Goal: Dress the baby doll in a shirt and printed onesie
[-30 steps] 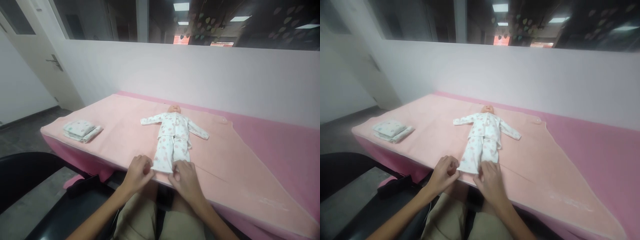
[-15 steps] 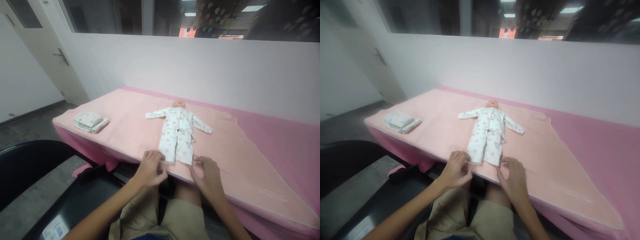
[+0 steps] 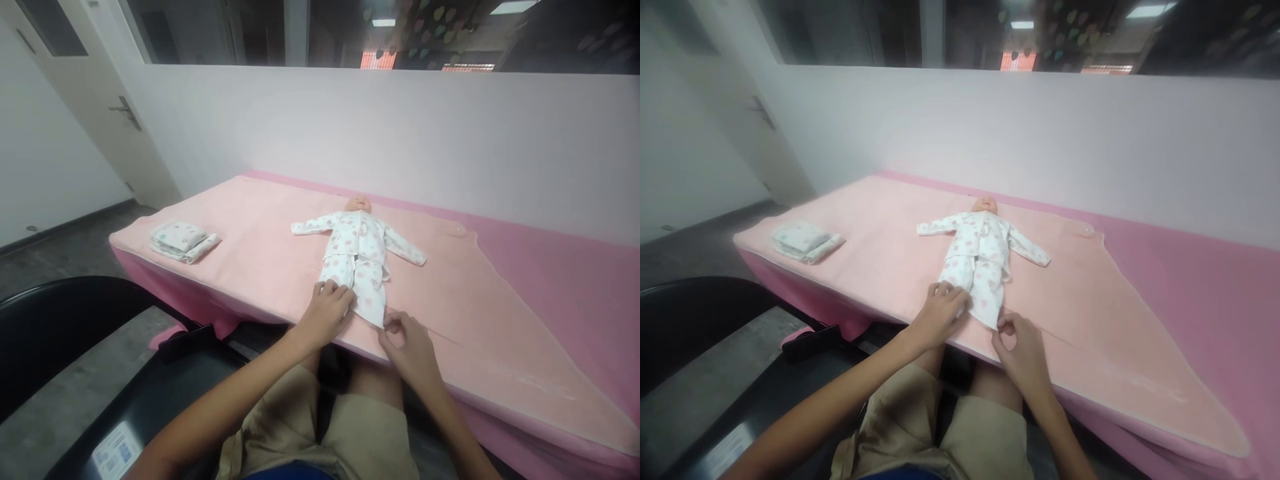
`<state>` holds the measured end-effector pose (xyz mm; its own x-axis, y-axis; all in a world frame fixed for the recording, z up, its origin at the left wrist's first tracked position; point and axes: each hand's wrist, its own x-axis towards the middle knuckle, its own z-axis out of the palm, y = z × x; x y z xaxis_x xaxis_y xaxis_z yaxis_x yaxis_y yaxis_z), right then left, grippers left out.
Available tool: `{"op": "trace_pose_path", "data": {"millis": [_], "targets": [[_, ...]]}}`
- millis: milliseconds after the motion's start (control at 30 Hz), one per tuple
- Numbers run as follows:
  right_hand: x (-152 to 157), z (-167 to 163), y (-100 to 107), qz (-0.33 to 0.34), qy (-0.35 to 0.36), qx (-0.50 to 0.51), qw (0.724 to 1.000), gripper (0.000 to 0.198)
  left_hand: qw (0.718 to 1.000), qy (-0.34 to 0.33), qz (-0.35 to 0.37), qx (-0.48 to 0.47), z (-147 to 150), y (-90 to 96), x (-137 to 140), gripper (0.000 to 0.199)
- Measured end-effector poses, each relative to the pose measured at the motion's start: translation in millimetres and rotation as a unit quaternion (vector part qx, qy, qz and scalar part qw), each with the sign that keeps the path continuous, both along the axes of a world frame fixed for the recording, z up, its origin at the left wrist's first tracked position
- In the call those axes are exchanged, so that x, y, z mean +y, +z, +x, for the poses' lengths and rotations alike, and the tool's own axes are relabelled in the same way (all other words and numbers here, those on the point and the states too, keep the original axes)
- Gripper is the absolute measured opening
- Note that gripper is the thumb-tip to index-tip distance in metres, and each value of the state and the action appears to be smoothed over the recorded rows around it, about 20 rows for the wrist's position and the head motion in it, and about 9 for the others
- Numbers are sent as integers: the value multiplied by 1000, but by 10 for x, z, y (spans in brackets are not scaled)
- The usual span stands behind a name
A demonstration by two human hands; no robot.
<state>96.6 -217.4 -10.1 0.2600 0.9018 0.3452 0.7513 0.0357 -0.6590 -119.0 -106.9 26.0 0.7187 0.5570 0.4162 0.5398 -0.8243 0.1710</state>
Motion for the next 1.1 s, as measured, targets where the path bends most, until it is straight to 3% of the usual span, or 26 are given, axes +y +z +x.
{"op": "trace_pose_path", "data": {"millis": [300, 533, 767, 833, 900, 1000, 1100], "targets": [[-126, -93, 215, -10, -49, 15, 999, 14, 996, -20, 39, -77, -1, -36, -163, 9], [-194, -62, 118, -19, 29, -7, 999, 10, 997, -48, 6, -57, -109, -97, -223, 8], [-336, 165, 148, 32, 20, -34, 999, 18, 981, -94, -104, -133, -371, 185, -282, 2], [-282, 323, 221, 32, 2, -29, 999, 21, 976, -74, -121, -164, -444, 282, -122, 5], [-122, 539, 288, 23, -25, -30, 999, 25, 976, -31, -115, -184, -498, 349, 217, 8], [339, 962, 327, 1, -65, -16, 998, 32, 978, 69, -89, -178, -552, 375, 1032, 19], [997, 1438, 272, -27, -115, 2, 993, 40, 968, 176, -107, -145, -579, 316, 1974, 34]]}}
